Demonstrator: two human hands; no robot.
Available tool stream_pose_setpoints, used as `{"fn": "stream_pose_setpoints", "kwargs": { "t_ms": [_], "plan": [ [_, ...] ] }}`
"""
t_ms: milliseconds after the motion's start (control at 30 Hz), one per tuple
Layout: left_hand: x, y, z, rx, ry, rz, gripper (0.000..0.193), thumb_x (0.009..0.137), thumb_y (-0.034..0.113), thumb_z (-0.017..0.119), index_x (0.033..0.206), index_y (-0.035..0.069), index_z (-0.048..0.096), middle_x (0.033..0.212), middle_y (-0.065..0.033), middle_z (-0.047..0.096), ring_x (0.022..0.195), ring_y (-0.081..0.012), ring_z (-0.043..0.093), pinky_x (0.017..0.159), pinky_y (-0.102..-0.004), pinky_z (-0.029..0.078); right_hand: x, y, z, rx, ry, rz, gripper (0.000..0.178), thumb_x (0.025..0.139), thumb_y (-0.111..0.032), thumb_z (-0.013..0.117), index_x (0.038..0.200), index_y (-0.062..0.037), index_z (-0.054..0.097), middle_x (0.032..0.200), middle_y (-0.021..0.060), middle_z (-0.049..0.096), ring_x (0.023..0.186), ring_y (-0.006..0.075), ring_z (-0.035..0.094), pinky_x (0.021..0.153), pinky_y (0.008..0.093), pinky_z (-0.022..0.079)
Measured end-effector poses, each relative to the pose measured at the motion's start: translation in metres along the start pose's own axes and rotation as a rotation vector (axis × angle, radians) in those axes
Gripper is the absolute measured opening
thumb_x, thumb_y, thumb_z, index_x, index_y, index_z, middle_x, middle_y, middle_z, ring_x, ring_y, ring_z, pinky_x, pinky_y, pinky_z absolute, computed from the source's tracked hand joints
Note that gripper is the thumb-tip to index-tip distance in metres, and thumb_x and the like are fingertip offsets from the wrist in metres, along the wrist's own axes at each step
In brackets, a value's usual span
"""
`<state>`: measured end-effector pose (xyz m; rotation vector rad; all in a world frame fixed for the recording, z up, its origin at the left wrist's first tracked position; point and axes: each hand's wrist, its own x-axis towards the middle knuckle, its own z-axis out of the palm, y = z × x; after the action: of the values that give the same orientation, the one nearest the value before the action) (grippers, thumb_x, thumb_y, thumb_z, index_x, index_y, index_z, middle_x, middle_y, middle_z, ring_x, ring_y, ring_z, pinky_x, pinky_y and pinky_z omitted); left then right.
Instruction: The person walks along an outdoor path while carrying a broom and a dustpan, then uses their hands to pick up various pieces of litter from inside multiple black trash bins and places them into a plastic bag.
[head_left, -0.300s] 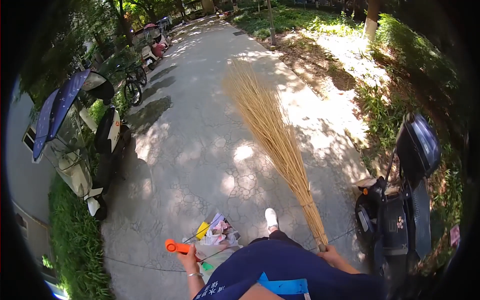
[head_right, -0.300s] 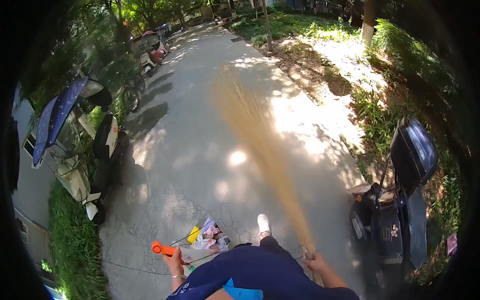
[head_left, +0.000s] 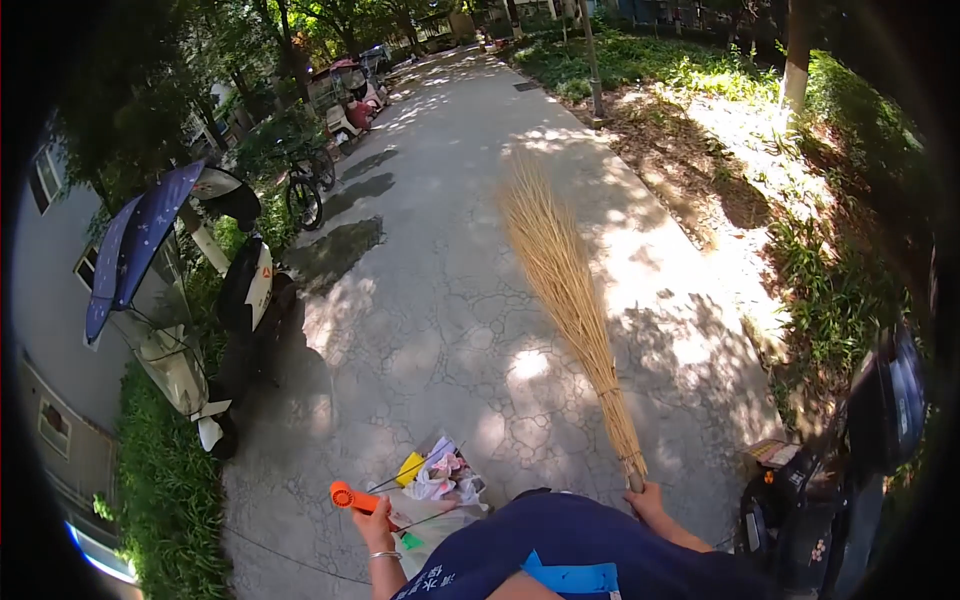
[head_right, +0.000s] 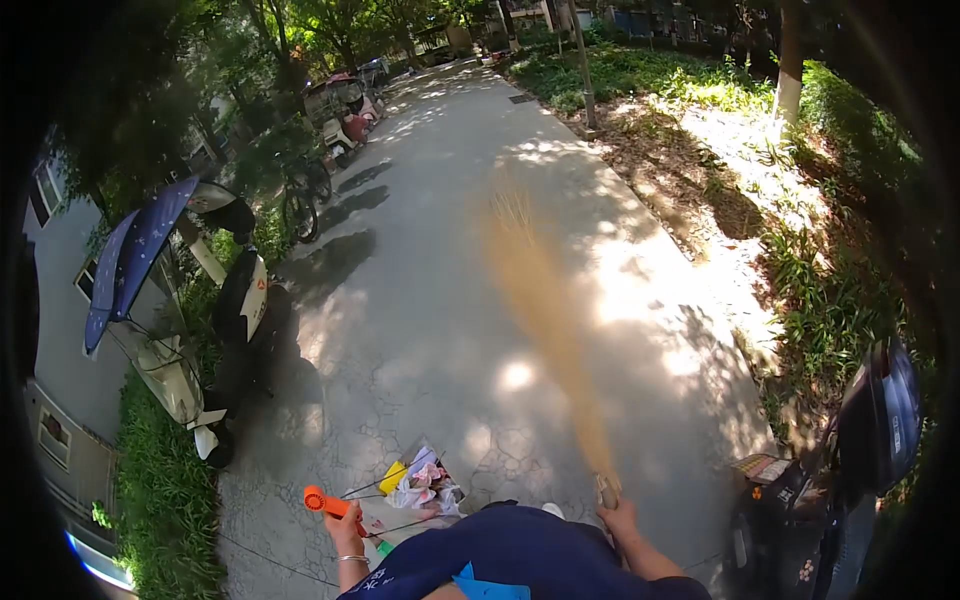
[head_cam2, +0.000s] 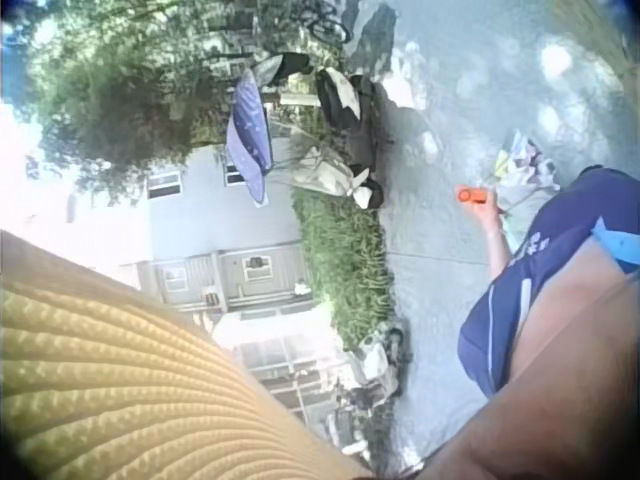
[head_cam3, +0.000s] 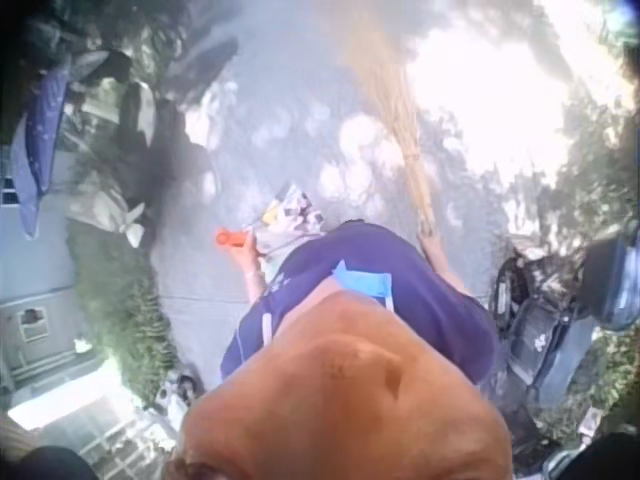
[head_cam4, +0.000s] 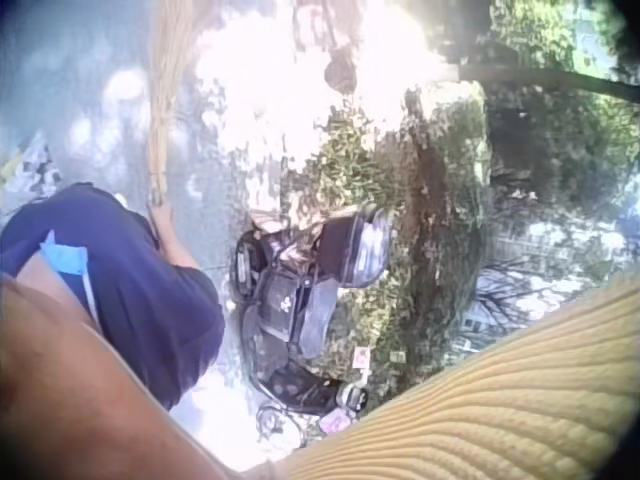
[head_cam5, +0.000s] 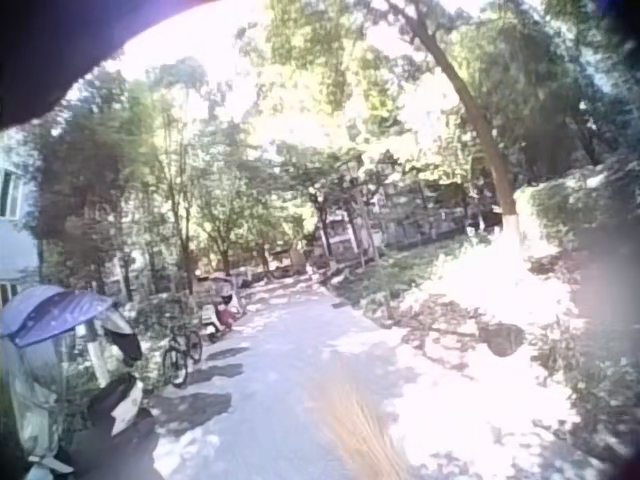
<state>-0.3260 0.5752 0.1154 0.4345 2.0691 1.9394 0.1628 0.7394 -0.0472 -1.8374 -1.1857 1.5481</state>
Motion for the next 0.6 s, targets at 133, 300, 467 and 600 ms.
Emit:
{"fn": "stream_pose_setpoints", "kwargs": {
  "t_ms": [133,300,467,600],
  "plan": [
    [0.094,0.004,0.099,-0.002,0.024,-0.059,0.036,0.075,-0.001,0.074,0.101,0.004,0.049,0.081,-0.0035,0.056,0.067,-0.0147,0.056,0.06,-0.0286,0.048,0.138,-0.097,0.019,-0.014,-0.087,0.09,0.016,0.072,-0.006,0.07,0.069,-0.0021,0.055,0.053,0.0057,0.051,0.04,0.0167,0.05,0.036,0.0313,0.038],
    [0.211,-0.012,0.225,-0.006,0.018,-0.071,0.034,0.074,-0.001,0.074,0.1,0.003,0.051,0.081,-0.0031,0.057,0.067,-0.0145,0.056,0.063,-0.0281,0.048,0.289,-0.172,0.041,-0.045,-0.086,0.204,0.022,0.071,-0.01,0.074,0.069,0.0009,0.055,0.054,0.0068,0.054,0.043,0.0185,0.054,0.038,0.0325,0.04],
    [0.354,-0.048,0.356,-0.042,-0.007,-0.125,0.039,0.072,-0.002,0.076,0.103,0.003,0.052,0.088,-0.0046,0.057,0.07,-0.015,0.056,0.065,-0.0273,0.049,0.371,-0.253,0.071,-0.451,0.045,0.132,0.033,0.068,-0.018,0.076,0.086,0.0072,0.064,0.073,0.0182,0.065,0.068,0.0305,0.065,0.06,0.0421,0.051],
    [0.449,-0.051,0.466,-0.07,-0.075,-0.215,0.039,0.073,-0.002,0.075,0.103,0.003,0.051,0.085,-0.0045,0.056,0.067,-0.0152,0.056,0.061,-0.0272,0.048,0.442,-0.272,0.1,-0.591,0.324,0.171,0.042,0.068,-0.026,0.074,0.089,0.0101,0.064,0.08,0.0221,0.067,0.077,0.0341,0.066,0.069,0.0434,0.051]
  ]
}}
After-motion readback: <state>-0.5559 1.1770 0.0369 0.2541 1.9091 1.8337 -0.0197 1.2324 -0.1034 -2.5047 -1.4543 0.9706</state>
